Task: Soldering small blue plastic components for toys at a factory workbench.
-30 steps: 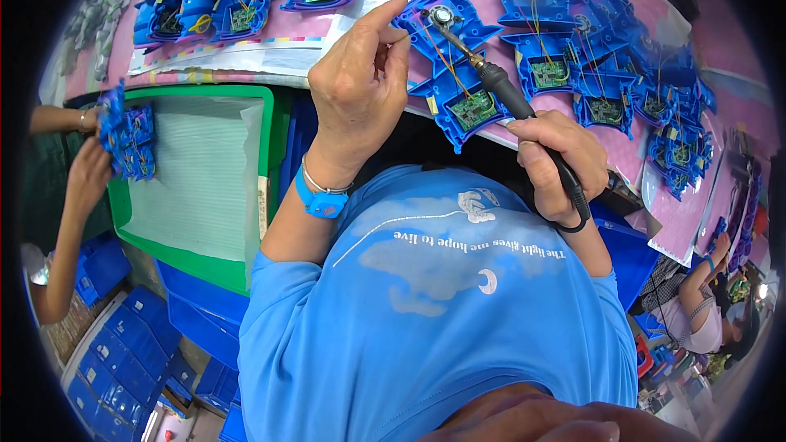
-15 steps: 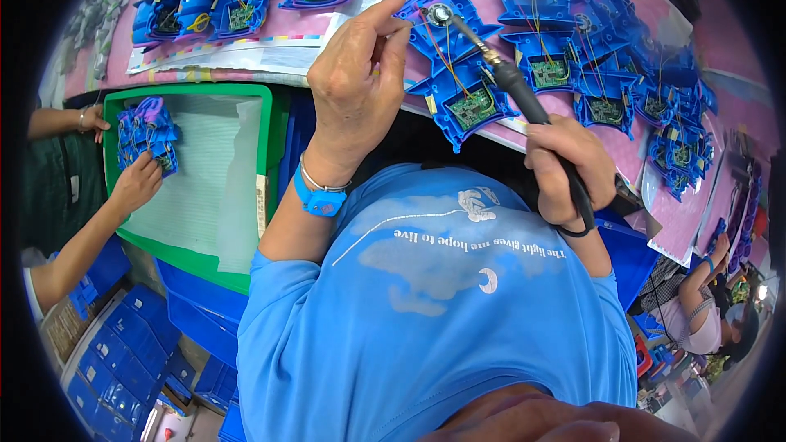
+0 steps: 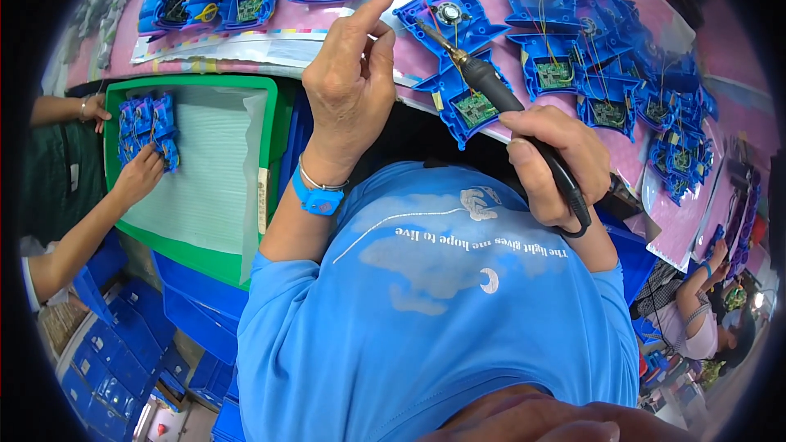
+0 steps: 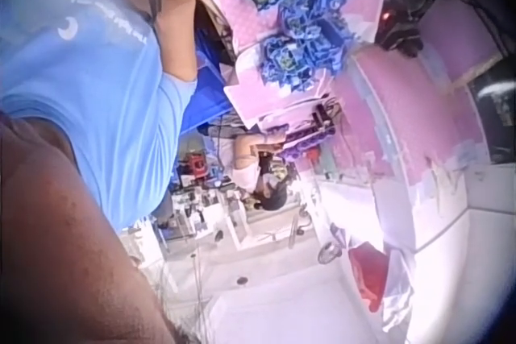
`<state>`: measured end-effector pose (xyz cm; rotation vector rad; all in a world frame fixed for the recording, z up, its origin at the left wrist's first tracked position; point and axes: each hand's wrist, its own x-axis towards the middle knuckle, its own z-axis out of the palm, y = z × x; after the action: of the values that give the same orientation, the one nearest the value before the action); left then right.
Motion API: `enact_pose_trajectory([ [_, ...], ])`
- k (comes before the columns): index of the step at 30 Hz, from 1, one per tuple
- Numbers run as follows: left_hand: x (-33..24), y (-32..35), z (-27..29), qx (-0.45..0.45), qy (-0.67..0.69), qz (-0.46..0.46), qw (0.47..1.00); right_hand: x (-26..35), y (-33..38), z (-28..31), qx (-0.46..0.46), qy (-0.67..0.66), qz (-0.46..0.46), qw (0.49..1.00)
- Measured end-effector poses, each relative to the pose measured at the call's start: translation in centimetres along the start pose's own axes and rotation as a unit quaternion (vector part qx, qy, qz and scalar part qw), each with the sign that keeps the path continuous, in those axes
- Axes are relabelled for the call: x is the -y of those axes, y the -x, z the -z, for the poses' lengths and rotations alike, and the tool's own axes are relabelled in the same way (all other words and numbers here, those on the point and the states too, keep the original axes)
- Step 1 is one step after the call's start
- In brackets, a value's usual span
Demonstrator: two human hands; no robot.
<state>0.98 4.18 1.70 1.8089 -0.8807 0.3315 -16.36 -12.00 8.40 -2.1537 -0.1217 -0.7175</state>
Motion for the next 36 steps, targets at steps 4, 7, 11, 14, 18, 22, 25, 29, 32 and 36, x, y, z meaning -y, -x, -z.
enact_pose_trajectory([
  [4, 0.3, 0.3, -0.2, -0.009, -0.011, -0.001, 1.0, 0.3, -0.3, -0.3, 0.005, 0.019, -0.03, 0.999],
  [7, 0.2, -0.1, -0.5, -0.031, -0.002, -0.029, 0.999, 0.3, -0.4, -0.4, -0.004, 0.05, -0.035, 0.998],
  [11, 0.3, -0.2, -0.7, -0.032, -0.004, -0.027, 0.999, 0.4, -0.4, -0.3, -0.001, 0.054, -0.064, 0.996],
  [14, 0.4, -0.2, -0.8, -0.027, -0.01, -0.025, 0.999, 0.4, -0.4, -0.3, 0.004, 0.054, -0.082, 0.995],
  [18, 0.3, -0.5, -0.9, -0.023, -0.016, -0.036, 0.999, 0.5, -0.4, -0.3, 0.004, 0.047, -0.088, 0.995],
  [22, 0.2, -0.7, -1.1, -0.007, -0.02, -0.05, 0.999, 0.4, -0.5, -0.3, 0.008, 0.047, -0.081, 0.996],
  [25, 0.2, -0.8, -1.2, -0.001, -0.019, -0.047, 0.999, 0.2, -0.5, -0.3, 0.006, 0.052, -0.065, 0.996],
  [29, 0.3, -0.8, -0.9, -0.016, 0.005, -0.028, 0.999, 0.1, -0.7, -0.6, 0.016, 0.056, -0.036, 0.998],
  [32, -0.1, -0.9, -0.4, -0.048, 0.088, 0.085, 0.991, 0.3, -0.3, -0.4, -0.016, 0.037, -0.027, 0.999],
  [36, 1.0, -1.1, 0.5, -0.038, 0.064, 0.037, 0.997, -0.2, 0.6, 0.2, -0.072, -0.023, 0.006, 0.997],
])
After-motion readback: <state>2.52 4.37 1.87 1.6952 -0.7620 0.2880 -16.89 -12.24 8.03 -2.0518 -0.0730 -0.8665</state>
